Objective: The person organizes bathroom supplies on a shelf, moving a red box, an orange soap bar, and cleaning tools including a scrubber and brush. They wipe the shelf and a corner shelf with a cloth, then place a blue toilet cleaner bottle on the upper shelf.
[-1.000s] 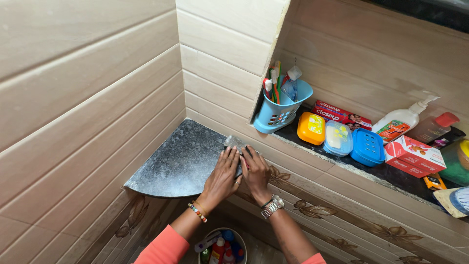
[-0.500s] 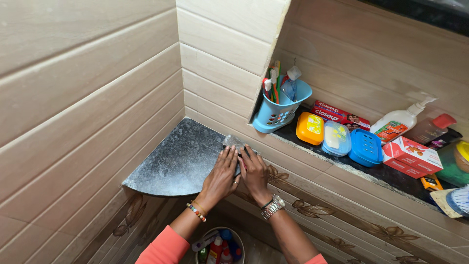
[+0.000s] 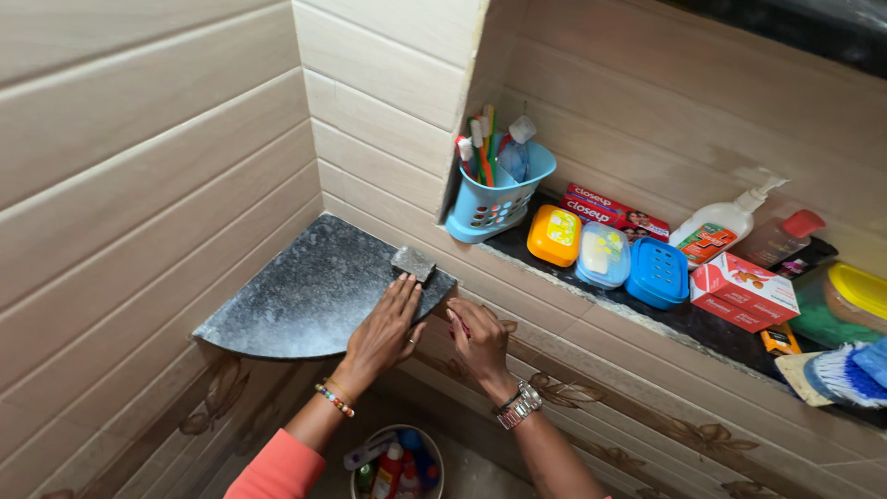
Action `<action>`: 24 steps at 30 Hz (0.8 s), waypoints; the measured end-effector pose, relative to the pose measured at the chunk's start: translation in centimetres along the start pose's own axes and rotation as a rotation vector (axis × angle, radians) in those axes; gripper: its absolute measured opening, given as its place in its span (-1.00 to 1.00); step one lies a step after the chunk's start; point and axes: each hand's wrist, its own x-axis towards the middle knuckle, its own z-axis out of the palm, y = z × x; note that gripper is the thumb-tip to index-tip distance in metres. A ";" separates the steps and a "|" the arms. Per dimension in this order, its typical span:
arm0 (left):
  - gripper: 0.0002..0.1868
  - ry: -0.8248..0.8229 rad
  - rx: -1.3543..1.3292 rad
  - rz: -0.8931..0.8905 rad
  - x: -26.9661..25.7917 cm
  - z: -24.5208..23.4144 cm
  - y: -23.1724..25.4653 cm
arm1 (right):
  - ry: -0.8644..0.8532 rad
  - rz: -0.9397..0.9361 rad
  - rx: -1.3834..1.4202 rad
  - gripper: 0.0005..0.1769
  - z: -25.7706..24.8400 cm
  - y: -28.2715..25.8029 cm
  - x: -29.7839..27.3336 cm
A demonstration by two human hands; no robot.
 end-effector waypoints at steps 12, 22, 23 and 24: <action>-0.13 0.041 0.004 -0.091 0.6 -0.9 2.3 | -0.021 -0.151 -0.027 -0.85 -7.4 2.1 -0.5; 0.00 0.071 0.048 -0.156 3.3 0.3 3.5 | -0.176 -0.730 -0.495 -0.76 -10.8 7.1 3.2; 0.00 0.064 0.054 -0.164 3.7 0.4 3.5 | -0.157 -0.769 -0.497 -0.74 -10.7 7.4 3.5; 0.01 0.058 0.061 -0.171 4.1 0.5 3.5 | -0.152 -0.802 -0.526 -0.72 -10.3 7.6 3.9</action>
